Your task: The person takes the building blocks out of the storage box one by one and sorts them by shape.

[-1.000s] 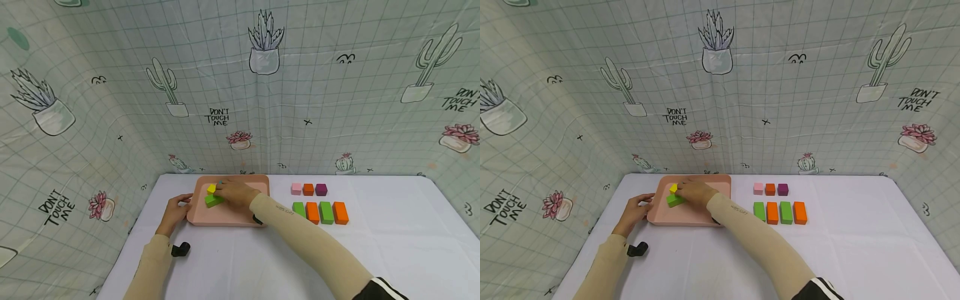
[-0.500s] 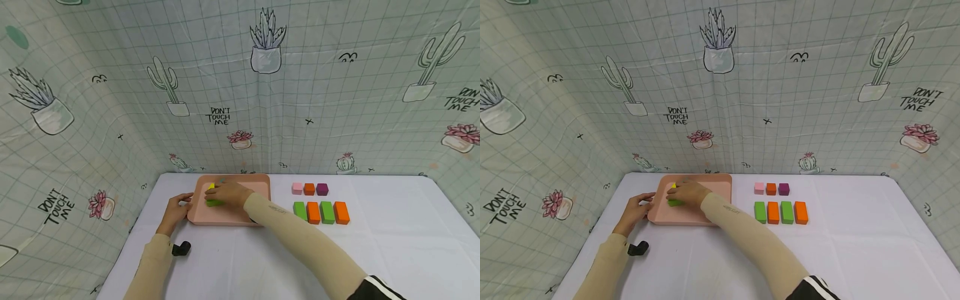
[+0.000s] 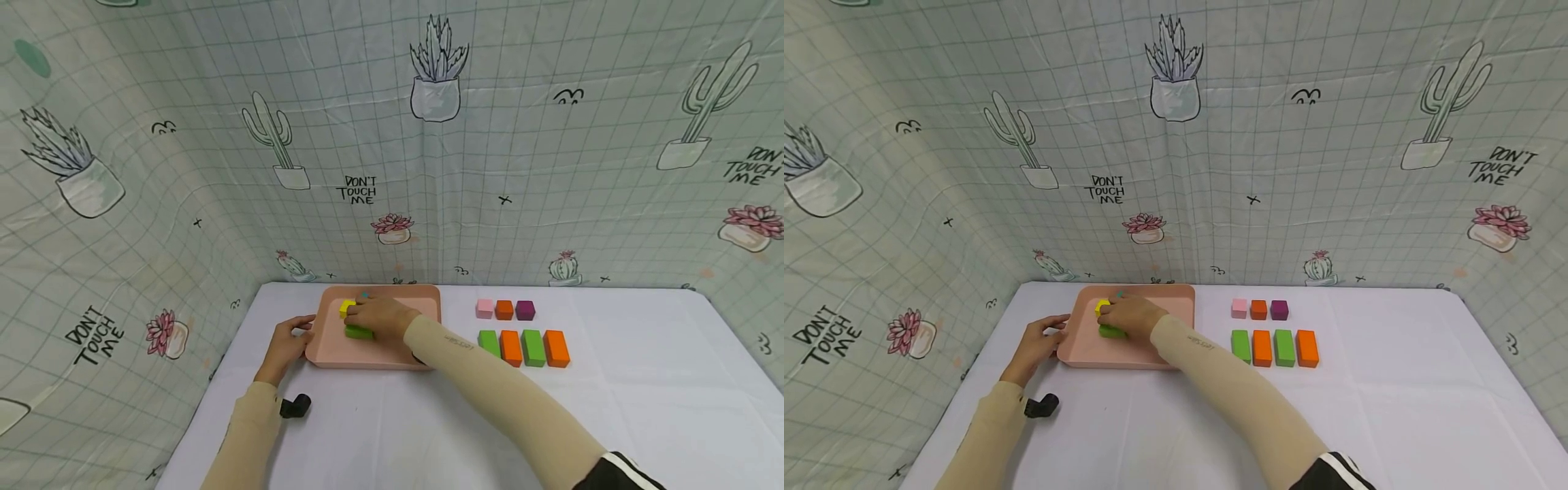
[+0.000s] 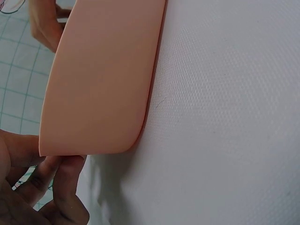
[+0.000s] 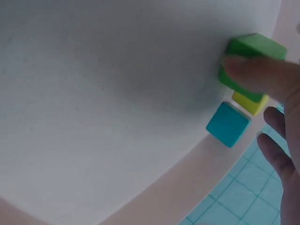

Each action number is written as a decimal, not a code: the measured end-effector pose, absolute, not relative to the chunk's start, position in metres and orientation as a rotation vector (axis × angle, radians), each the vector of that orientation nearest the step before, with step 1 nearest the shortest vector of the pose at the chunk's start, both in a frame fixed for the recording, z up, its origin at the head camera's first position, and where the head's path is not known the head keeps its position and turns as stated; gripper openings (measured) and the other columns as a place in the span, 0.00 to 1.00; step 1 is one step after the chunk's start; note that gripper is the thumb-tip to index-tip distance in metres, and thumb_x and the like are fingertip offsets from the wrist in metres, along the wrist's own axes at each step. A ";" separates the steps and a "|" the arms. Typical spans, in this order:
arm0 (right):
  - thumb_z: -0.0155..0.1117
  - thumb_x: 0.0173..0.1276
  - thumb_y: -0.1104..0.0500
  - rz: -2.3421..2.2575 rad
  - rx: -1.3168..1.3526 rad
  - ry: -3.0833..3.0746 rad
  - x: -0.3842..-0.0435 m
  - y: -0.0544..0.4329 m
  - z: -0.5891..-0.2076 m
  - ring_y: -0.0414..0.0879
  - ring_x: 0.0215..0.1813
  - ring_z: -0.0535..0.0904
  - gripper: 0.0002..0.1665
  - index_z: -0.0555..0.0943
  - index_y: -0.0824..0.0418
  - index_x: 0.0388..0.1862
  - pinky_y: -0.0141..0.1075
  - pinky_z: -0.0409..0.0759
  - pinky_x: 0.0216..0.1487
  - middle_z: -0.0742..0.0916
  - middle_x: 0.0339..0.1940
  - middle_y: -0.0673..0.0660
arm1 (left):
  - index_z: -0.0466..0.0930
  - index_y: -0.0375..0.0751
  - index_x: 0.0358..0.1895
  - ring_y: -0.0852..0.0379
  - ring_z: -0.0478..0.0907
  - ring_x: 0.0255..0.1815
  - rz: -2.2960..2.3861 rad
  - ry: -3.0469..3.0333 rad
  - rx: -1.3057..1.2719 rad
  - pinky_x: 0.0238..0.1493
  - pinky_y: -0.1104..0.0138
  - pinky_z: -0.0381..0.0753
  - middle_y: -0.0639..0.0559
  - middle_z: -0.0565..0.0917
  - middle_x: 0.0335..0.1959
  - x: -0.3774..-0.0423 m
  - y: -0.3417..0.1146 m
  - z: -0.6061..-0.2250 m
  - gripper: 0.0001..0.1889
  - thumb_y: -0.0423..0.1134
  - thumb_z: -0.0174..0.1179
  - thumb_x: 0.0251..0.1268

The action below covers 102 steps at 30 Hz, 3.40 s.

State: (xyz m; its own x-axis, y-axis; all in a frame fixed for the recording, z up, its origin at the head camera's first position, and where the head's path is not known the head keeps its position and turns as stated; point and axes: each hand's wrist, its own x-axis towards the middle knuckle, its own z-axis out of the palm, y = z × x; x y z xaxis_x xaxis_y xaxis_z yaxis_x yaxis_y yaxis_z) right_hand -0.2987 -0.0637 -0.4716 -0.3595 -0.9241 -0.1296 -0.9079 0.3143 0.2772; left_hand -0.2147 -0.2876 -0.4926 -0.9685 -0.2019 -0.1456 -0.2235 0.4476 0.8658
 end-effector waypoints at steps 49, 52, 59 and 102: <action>0.88 0.51 0.57 0.394 1.087 -2.543 -0.257 0.133 -0.454 0.56 0.61 0.80 0.38 0.81 0.62 0.61 0.52 0.79 0.65 0.86 0.58 0.56 | 0.76 0.23 0.69 0.56 0.74 0.33 1.552 2.673 -0.374 0.29 0.70 0.78 0.27 0.76 0.59 -0.205 -0.290 -0.490 0.22 0.25 0.54 0.74; 0.88 0.51 0.58 0.416 1.021 -2.562 -0.252 0.150 -0.455 0.58 0.62 0.80 0.39 0.82 0.63 0.61 0.53 0.78 0.66 0.86 0.58 0.58 | 0.76 0.23 0.69 0.56 0.74 0.33 1.562 2.668 -0.378 0.29 0.70 0.78 0.28 0.76 0.59 -0.205 -0.290 -0.491 0.22 0.25 0.55 0.75; 0.87 0.49 0.59 0.442 0.890 -2.570 -0.242 0.194 -0.463 0.61 0.61 0.79 0.40 0.82 0.67 0.62 0.57 0.78 0.64 0.86 0.59 0.62 | 0.75 0.24 0.69 0.57 0.74 0.34 1.554 2.662 -0.386 0.30 0.70 0.78 0.28 0.76 0.59 -0.207 -0.288 -0.491 0.22 0.25 0.55 0.75; 0.86 0.51 0.58 0.429 0.519 -2.803 -0.192 0.320 -0.516 0.68 0.57 0.78 0.40 0.81 0.71 0.61 0.65 0.76 0.57 0.85 0.57 0.69 | 0.74 0.25 0.71 0.58 0.74 0.34 1.572 2.634 -0.393 0.30 0.71 0.78 0.28 0.74 0.61 -0.210 -0.282 -0.489 0.23 0.25 0.53 0.75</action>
